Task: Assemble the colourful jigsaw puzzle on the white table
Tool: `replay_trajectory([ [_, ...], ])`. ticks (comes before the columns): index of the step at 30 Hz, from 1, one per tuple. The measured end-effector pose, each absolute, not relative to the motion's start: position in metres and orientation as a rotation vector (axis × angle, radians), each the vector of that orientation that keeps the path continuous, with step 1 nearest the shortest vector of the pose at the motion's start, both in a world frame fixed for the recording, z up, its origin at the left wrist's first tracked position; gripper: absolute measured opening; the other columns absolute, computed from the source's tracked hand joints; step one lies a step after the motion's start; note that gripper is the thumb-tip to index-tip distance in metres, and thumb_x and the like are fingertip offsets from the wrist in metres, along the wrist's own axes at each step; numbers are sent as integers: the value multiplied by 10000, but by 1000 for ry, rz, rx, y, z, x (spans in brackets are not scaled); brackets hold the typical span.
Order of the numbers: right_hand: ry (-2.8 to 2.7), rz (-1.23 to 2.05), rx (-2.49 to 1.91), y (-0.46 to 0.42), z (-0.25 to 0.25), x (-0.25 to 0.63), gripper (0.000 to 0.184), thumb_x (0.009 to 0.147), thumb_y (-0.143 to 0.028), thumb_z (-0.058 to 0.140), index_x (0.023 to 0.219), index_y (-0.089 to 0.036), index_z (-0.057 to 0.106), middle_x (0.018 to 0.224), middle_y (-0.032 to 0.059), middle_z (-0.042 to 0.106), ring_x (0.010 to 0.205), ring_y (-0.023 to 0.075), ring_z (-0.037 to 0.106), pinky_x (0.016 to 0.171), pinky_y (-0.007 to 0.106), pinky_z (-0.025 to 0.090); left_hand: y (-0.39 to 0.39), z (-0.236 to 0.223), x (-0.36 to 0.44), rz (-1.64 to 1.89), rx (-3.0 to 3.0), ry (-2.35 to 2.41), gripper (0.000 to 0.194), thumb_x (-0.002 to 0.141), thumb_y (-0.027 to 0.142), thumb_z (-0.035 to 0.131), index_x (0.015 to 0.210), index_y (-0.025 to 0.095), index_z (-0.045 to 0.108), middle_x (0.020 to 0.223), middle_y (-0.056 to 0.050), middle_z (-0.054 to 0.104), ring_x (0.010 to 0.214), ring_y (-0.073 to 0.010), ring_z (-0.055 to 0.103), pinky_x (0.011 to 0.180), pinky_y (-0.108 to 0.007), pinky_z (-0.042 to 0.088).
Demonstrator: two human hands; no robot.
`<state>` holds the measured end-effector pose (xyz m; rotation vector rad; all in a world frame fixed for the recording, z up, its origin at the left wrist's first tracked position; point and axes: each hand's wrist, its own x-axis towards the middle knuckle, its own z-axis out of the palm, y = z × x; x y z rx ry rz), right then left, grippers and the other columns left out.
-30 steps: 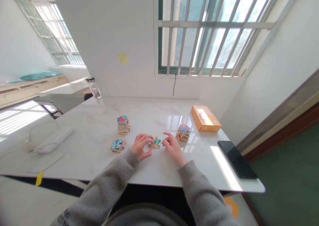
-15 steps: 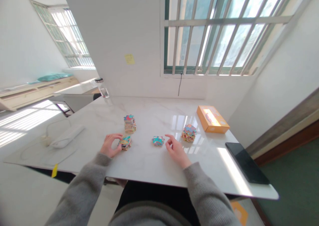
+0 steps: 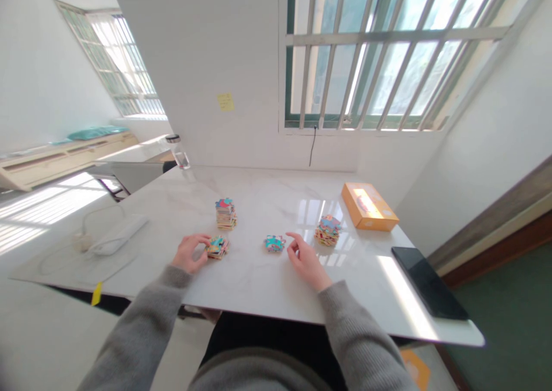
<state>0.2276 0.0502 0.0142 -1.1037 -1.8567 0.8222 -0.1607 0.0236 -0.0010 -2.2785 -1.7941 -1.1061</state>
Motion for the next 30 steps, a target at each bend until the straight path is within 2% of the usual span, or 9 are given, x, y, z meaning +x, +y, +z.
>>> replay_trajectory([
  [4,-1872,808,-1104,49,15,227,376,939,-311,466,1296,-207,517,807,2,574,642,144,512,626,285,439,21,7,-146,-1092,-2203,-1727,205,763,199,574,961,218,626,1166,-91,667,1100,-295,574,1015,-499,410],
  [9,-1872,805,-1109,49,17,226,371,927,-305,478,1282,-212,528,795,-1,578,632,143,510,620,283,438,23,18,-85,-1109,-2435,-1446,164,811,159,558,942,231,627,1035,-63,689,1030,-259,581,937,-429,452],
  [16,-1886,789,-1127,49,17,227,371,922,-295,478,1277,-201,537,797,0,587,644,146,522,631,282,435,59,17,-6,-945,-2667,-1338,266,766,161,628,1019,240,638,1115,-75,661,1056,-273,571,887,-423,480],
  [21,-1892,788,-1111,50,16,227,375,924,-285,469,1283,-199,531,785,-2,581,646,148,522,637,281,436,77,17,6,-810,-2686,-1448,306,710,160,674,1009,215,639,1151,-112,625,1095,-320,542,894,-481,473],
  [30,-1884,803,-1125,49,19,226,367,916,-298,485,1266,-207,548,791,0,581,665,151,522,655,286,430,84,5,5,-897,-2727,-1518,227,724,132,660,928,229,640,1029,-68,625,1039,-282,551,881,-436,467],
])
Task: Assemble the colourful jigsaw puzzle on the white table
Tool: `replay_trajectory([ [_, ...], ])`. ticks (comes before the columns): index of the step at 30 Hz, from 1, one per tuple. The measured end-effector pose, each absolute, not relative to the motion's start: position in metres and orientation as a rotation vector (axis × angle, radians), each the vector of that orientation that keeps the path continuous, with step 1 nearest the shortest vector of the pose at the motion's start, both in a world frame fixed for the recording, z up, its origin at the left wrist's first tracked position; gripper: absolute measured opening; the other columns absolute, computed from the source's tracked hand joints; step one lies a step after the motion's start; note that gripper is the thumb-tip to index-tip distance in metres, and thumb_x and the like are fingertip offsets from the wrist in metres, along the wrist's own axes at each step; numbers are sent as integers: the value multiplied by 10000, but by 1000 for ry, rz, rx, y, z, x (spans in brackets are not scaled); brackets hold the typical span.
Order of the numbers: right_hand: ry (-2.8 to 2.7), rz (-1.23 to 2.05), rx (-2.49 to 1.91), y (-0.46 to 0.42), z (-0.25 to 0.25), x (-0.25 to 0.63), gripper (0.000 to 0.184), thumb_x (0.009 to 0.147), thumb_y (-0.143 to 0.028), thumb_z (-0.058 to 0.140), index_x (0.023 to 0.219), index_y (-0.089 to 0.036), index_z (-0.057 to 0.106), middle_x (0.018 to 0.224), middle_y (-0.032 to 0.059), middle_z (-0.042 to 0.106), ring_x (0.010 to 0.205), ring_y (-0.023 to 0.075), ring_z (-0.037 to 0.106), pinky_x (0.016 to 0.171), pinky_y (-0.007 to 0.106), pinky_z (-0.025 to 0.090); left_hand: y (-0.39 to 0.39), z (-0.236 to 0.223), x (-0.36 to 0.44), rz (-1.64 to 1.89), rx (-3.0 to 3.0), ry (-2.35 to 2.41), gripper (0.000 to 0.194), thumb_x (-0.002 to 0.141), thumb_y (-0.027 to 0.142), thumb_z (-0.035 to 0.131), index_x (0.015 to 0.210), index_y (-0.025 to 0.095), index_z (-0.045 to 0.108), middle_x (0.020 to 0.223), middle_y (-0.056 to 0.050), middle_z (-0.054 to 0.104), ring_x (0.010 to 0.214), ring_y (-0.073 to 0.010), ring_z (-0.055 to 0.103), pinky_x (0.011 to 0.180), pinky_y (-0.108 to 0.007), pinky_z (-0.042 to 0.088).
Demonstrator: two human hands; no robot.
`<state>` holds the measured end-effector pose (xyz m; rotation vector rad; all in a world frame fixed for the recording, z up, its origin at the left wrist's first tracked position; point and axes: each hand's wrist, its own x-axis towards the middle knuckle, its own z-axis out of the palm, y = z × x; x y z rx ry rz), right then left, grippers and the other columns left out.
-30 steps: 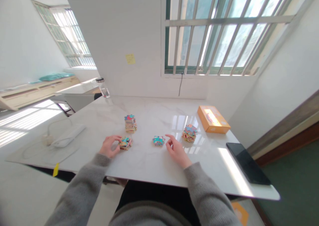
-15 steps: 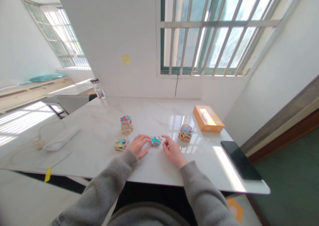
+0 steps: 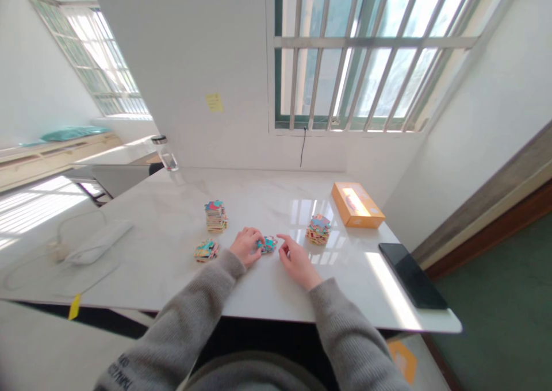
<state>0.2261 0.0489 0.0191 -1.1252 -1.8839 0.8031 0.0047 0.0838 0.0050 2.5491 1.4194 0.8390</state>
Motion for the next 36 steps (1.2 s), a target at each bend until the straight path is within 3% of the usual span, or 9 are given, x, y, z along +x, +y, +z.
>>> replay_trajectory([
  [12,-1924,795,-1145,48,21,227,368,924,-252,460,1279,-189,530,811,5,588,676,150,524,674,292,438,88,-6,2,949,2463,1413,201,702,142,672,882,228,655,1014,-60,606,1002,-270,542,887,-433,457],
  [26,-1941,736,-1127,50,16,228,362,933,-210,446,1285,-190,528,792,-2,587,641,143,524,637,285,451,82,4,4,871,2386,1404,304,643,137,664,930,229,620,1029,-55,602,1034,-284,524,917,-438,428],
  [28,-1947,665,-1102,50,16,228,370,928,-196,462,1292,-202,529,878,29,606,720,161,566,671,302,484,82,4,3,980,2389,1340,374,610,113,652,963,223,590,1020,-53,605,1010,-277,524,919,-432,433],
  [30,-1978,560,-1046,49,16,228,408,902,-192,525,1309,-220,530,1069,83,608,925,206,602,766,342,521,80,3,4,1108,2399,1255,416,581,84,627,970,218,566,1013,-53,602,994,-268,525,928,-425,437],
  [33,-2066,456,-939,48,18,228,515,851,-189,641,1346,-261,518,1285,106,553,1199,264,524,975,433,499,75,4,6,1212,2423,1125,442,555,63,599,969,212,551,1007,-56,593,985,-264,529,932,-426,446],
  [36,-2104,441,-889,47,19,228,483,862,-182,656,1320,-283,540,1241,82,594,1185,259,528,1033,472,472,71,6,9,1232,2413,1055,442,545,63,583,959,213,548,999,-56,584,985,-263,532,933,-432,460],
])
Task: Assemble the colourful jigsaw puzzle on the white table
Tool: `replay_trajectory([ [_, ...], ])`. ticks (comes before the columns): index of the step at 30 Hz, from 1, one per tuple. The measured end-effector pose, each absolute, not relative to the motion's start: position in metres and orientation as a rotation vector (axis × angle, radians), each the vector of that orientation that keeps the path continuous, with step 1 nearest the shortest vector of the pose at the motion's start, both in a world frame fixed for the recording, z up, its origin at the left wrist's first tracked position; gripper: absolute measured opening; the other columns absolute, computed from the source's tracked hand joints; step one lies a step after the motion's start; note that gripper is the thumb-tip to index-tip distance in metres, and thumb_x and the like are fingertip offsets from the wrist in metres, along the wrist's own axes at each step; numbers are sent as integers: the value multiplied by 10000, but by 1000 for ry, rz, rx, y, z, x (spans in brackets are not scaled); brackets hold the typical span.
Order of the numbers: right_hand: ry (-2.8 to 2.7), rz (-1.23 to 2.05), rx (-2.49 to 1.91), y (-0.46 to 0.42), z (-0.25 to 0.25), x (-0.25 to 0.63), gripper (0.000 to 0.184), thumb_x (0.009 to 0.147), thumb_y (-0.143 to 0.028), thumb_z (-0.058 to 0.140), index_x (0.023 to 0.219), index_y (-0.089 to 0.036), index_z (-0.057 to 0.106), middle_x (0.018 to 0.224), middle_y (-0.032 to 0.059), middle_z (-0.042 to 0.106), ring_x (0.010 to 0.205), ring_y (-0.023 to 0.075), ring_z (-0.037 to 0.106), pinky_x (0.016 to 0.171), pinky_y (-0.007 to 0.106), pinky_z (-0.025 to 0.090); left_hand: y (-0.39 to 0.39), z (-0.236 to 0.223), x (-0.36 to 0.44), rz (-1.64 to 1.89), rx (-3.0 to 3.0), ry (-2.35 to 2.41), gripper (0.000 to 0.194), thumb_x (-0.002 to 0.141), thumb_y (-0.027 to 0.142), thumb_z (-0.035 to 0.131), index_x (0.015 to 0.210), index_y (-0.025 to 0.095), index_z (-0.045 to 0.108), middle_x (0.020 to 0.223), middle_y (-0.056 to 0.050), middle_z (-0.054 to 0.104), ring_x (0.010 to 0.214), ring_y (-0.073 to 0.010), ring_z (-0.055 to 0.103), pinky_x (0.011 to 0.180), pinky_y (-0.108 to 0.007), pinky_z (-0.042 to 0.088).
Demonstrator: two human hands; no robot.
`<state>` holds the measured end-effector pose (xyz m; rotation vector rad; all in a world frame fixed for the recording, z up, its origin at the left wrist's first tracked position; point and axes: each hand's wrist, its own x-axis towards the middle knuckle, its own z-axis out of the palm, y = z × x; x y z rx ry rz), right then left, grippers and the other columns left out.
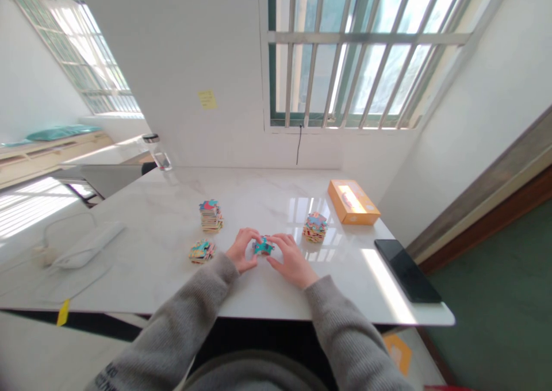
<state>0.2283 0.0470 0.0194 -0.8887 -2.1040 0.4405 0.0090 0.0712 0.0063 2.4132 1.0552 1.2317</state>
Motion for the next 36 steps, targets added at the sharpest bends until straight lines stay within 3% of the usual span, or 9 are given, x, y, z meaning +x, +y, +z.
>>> replay_trajectory([
  [6,-2063,392,-886,45,19,226,400,878,-209,659,1263,-279,578,1127,76,605,1078,247,565,936,433,519,67,12,11,1286,2412,980,484,582,93,564,1050,216,542,1055,-77,570,1037,-278,525,950,-446,463],
  [9,-1944,173,-959,47,19,231,348,882,-250,663,1224,-265,598,1099,83,573,1069,255,550,969,456,479,66,14,11,1350,2421,1019,513,632,119,554,1137,208,532,1142,-101,557,1104,-290,515,1002,-468,438],
  [16,-1373,-238,-1357,72,30,279,299,850,-401,635,1070,-200,605,1023,82,545,1040,280,491,983,483,366,71,5,8,1214,2485,1245,408,712,134,542,1111,210,577,1127,-94,593,1068,-285,541,971,-458,432],
  [21,-1245,-178,-1535,86,32,296,361,825,-488,590,1021,-185,615,1018,89,542,1021,285,468,960,462,330,74,3,6,1063,2512,1381,358,747,153,566,1097,214,602,1124,-90,609,1063,-285,540,945,-449,428],
  [29,-1313,-104,-1588,91,22,289,331,855,-486,565,1004,-201,645,1019,79,501,1025,280,459,961,457,344,77,0,5,902,2495,1495,307,788,236,602,1095,230,619,1131,-82,614,1061,-282,541,915,-436,431],
  [36,-1338,-151,-1550,89,24,289,277,865,-432,588,1009,-200,635,1062,94,465,1062,301,443,992,530,337,76,-3,7,956,2499,1470,296,748,233,649,1042,220,627,1088,-83,626,1014,-289,544,878,-444,440],
])
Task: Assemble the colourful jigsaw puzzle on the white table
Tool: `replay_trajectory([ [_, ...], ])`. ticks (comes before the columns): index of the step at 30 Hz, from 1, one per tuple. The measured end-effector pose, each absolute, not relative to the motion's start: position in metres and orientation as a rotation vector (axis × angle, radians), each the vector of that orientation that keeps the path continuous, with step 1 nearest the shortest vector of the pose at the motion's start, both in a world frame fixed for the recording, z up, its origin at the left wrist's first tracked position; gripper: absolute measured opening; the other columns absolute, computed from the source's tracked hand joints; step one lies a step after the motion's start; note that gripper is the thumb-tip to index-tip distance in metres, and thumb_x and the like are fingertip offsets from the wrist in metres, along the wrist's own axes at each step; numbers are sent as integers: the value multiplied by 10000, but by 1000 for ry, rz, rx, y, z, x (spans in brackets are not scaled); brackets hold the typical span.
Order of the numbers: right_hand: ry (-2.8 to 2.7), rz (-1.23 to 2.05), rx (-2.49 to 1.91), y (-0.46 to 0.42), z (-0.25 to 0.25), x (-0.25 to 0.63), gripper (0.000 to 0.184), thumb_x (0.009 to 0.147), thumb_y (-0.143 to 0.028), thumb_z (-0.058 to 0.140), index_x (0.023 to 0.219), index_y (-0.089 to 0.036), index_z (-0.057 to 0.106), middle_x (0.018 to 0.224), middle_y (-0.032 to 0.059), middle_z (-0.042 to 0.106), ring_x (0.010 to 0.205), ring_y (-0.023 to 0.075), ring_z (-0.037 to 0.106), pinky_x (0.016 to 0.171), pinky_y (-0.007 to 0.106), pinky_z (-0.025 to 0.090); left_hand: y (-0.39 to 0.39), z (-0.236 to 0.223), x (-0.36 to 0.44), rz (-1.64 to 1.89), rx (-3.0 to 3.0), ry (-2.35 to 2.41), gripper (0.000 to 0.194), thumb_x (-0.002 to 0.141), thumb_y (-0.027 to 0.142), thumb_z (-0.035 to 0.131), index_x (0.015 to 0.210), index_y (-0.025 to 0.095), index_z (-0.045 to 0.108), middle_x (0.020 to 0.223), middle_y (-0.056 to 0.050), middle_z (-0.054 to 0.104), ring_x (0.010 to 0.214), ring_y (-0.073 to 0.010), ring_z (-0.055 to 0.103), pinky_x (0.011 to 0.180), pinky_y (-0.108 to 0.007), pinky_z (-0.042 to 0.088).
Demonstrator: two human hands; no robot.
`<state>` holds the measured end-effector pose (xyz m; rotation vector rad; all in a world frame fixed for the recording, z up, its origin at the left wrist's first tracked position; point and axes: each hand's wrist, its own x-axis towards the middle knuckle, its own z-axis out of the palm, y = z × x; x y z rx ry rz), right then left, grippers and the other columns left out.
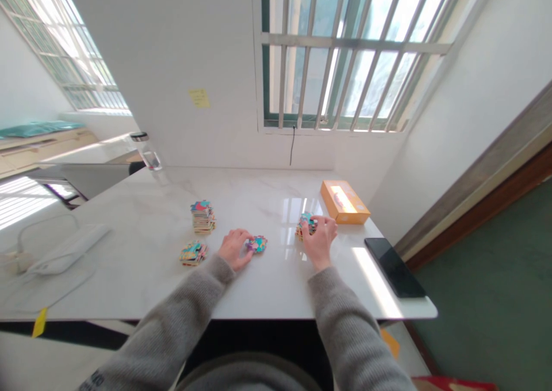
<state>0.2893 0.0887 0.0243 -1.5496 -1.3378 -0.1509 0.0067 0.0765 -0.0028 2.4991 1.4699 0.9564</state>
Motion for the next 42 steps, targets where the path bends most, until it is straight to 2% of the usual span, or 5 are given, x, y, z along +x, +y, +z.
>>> replay_trajectory([
  [10,-1852,-167,-1071,55,18,240,308,888,-164,526,1180,-245,578,1162,107,530,1111,278,500,983,477,403,80,-8,7,961,2457,1449,313,734,231,688,1040,220,621,1029,-73,651,973,-281,577,859,-433,462],
  [17,-1831,348,-1064,63,13,218,257,932,-222,477,1173,-220,567,893,36,610,872,212,589,866,403,452,73,11,9,1305,2458,1262,296,695,219,700,964,210,579,983,-69,597,960,-264,562,888,-434,481],
  [23,-1571,748,-992,67,17,204,396,929,-359,539,1287,-202,480,773,-24,591,709,161,560,717,316,471,69,14,14,1471,2444,1162,298,708,183,717,962,222,568,1023,-73,563,988,-255,532,905,-435,492],
  [34,-1678,702,-984,68,11,215,478,953,-293,482,1419,-211,413,788,-19,556,699,165,566,680,322,488,62,8,17,1226,2549,1004,469,664,92,649,1103,235,565,1168,-91,572,1065,-276,535,967,-461,480],
  [42,-1626,972,-863,63,14,213,542,942,-331,530,1453,-234,376,766,-48,528,665,138,573,660,305,526,69,3,16,1227,2505,948,287,763,189,686,1034,248,613,1095,-79,599,1053,-254,589,936,-429,518],
])
